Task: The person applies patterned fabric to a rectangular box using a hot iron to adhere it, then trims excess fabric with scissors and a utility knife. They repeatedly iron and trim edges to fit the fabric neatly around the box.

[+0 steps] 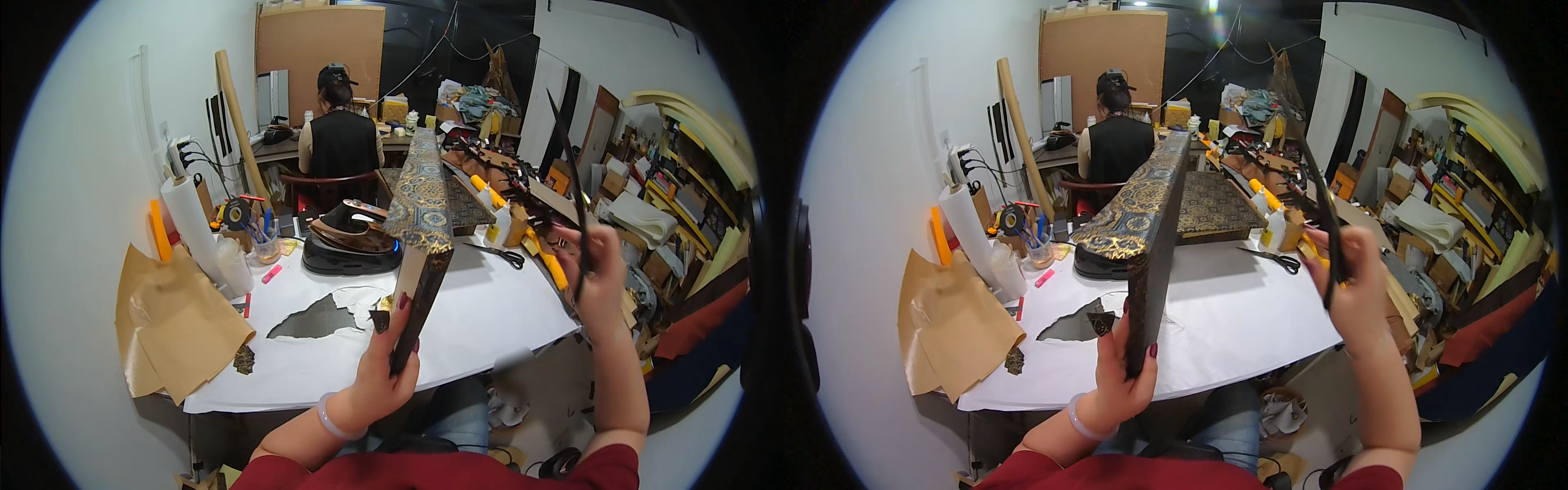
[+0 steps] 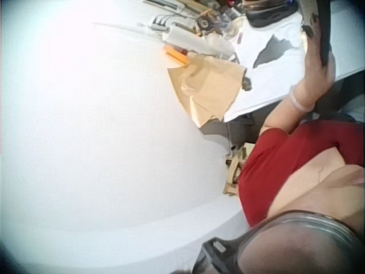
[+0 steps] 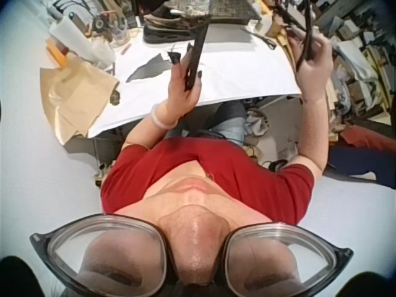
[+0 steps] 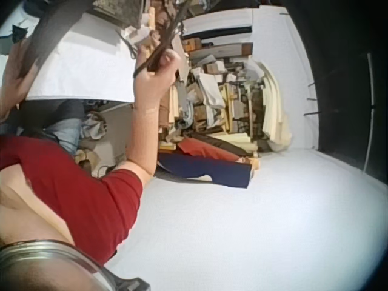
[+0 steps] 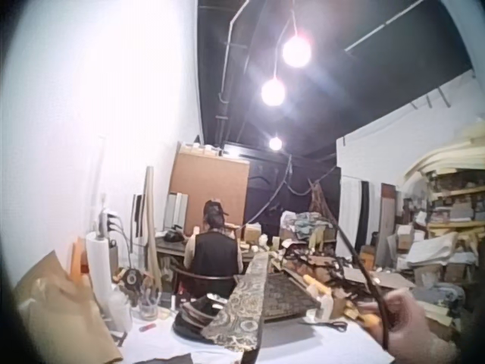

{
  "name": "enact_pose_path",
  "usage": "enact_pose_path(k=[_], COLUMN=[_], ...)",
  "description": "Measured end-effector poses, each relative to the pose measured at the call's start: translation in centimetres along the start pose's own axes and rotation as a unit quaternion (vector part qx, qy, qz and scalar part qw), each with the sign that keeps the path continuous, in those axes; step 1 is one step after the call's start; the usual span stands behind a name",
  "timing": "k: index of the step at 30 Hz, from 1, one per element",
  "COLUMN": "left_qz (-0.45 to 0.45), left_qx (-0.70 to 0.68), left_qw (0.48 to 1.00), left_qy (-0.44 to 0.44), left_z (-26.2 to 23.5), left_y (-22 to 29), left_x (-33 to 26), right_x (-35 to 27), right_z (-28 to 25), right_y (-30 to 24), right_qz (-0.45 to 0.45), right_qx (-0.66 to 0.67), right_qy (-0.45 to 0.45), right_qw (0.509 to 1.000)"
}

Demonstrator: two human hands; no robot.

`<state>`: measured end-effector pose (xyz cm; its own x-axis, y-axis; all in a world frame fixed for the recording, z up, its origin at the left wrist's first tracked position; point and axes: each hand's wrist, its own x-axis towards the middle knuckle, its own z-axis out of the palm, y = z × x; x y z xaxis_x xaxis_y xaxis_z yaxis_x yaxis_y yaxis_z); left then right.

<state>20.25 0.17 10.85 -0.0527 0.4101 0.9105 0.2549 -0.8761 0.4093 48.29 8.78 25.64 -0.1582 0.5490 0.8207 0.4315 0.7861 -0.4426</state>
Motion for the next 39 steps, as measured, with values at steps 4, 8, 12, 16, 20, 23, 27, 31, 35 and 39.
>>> enact_pose_path(k=[4, 8, 12, 16, 20, 23, 27, 31, 35, 39], left_qz=[-0.005, -0.009, -0.015, 0.011, 0.037, 0.007, -0.011, -0.002, 0.008, 0.020], left_qx=[0.010, 0.043, 0.001, 0.033, 0.010, -0.003, -0.011, -0.018, -0.023, -0.001], left_qw=[1.000, 0.999, 1.000, 0.999, 0.999, 1.000, 1.000, 1.000, 1.000, 1.000], left_qy=[0.022, 0.004, 0.017, 0.009, 0.031, 0.003, -0.003, -0.006, -0.012, -0.015], left_z=[1.4, 1.9, 2.0, 1.9, 2.2, 2.0, 2.0, 2.1, 2.0, 1.8], left_y=[0.3, 0.3, 0.1, 0.0, -0.3, -0.1, 0.1, 0.2, 0.1, 0.0], left_x=[-1.2, -2.3, -2.8, -3.2, -3.3, -3.3, -3.2, -3.1, -3.1, -3.1], right_x=[-1.5, -1.7, -2.1, -1.9, -1.0, -0.5, -0.3, -0.3, -0.1, -0.2], right_z=[-5.9, -7.4, -6.8, -6.1, -5.4, -4.7, -4.3, -4.1, -3.8, -3.7], right_y=[-6.3, -9.5, -9.9, -9.7, -9.8, -10.0, -10.2, -10.1, -9.8, -9.7], right_qz=[-0.164, -0.242, -0.278, -0.299, -0.303, -0.306, -0.316, -0.311, -0.301, -0.283], right_qx=[-0.274, -0.356, -0.358, -0.370, -0.361, -0.348, -0.345, -0.328, -0.307, -0.293], right_qy=[-0.075, -0.131, -0.150, -0.137, -0.143, -0.140, -0.138, -0.145, -0.157, -0.173], right_qw=[0.945, 0.893, 0.879, 0.869, 0.870, 0.875, 0.873, 0.880, 0.889, 0.897])
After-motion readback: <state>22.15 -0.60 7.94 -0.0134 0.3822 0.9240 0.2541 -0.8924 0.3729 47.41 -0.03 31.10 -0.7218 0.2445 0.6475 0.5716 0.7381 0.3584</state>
